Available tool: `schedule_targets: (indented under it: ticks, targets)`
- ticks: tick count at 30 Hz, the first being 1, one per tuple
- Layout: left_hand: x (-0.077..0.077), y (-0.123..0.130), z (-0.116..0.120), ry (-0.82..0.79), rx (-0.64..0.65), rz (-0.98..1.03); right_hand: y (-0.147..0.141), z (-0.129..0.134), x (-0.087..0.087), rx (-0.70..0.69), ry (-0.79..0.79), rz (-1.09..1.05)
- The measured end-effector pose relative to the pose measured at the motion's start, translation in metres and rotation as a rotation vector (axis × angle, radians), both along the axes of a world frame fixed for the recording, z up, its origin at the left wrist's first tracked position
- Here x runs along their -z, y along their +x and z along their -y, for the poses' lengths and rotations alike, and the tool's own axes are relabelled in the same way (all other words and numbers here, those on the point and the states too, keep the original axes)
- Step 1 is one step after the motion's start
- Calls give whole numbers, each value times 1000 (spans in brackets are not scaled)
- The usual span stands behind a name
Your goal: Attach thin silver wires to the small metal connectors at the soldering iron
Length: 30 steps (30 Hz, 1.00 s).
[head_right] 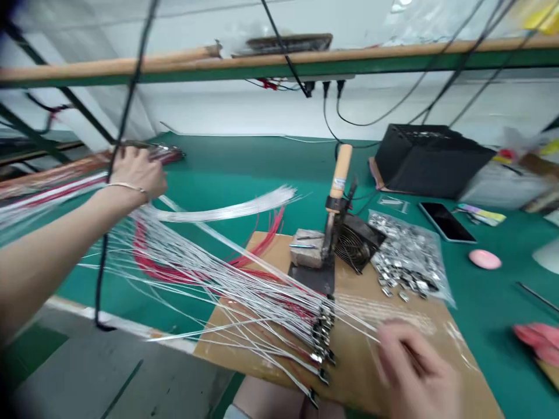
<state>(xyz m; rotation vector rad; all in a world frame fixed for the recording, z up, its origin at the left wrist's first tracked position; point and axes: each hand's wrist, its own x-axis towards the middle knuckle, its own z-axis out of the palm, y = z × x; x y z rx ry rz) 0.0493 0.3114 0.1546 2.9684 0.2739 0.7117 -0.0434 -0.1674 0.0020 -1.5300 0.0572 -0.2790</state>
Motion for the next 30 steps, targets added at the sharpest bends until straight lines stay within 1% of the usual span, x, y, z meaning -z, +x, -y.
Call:
schedule_targets:
  ticks: [2, 3, 5, 6, 7, 8, 9, 10, 11, 13, 16, 19, 22, 26, 30]
  targets:
    - [15, -5, 22, -56, 45, -59, -8, -22, -2, -70, -24, -58]
    - [25, -10, 38, -96, 86, -102, -9, -34, -4, -116, -46, -69]
    - [48, -26, 79, -193, 200, -158, -7, -54, -6, -185, -88, -53]
    - [59, -38, 102, -268, 284, -183, -5, -61, -7, -204, -109, -52]
    - [69, -50, 126, -427, 408, -189, -4, -65, -7, -216, -128, -51]
    - [79, -63, 149, -544, 519, -218, -3, -67, -8, -223, -150, -49]
    - [87, -74, 170, -621, 601, -238, -3, -68, -9, -228, -177, -42]
    - [95, -82, 189, -665, 666, -225, -2, -67, -9, -233, -207, -31]
    - [101, -88, 204, -681, 678, -240, -2, -66, -9, -239, -236, -14]
    - [110, -91, 226, -723, 678, -248, -2, -65, -9, -247, -271, 18]
    - [116, -86, 237, -877, 654, -321, 1, -66, -9, -238, -256, 32]
    - [117, -81, 236, -1069, 602, -413, 4, -71, -9, -218, -218, -8]
    - [116, -79, 233, -1198, 548, -441, 6, -75, -9, -212, -141, -37]
    - [116, -77, 232, -1277, 520, -459, 5, -75, -9, -238, -69, 7]
    - [114, -75, 232, -1291, 520, -463, 3, -73, -6, -215, -46, 38]
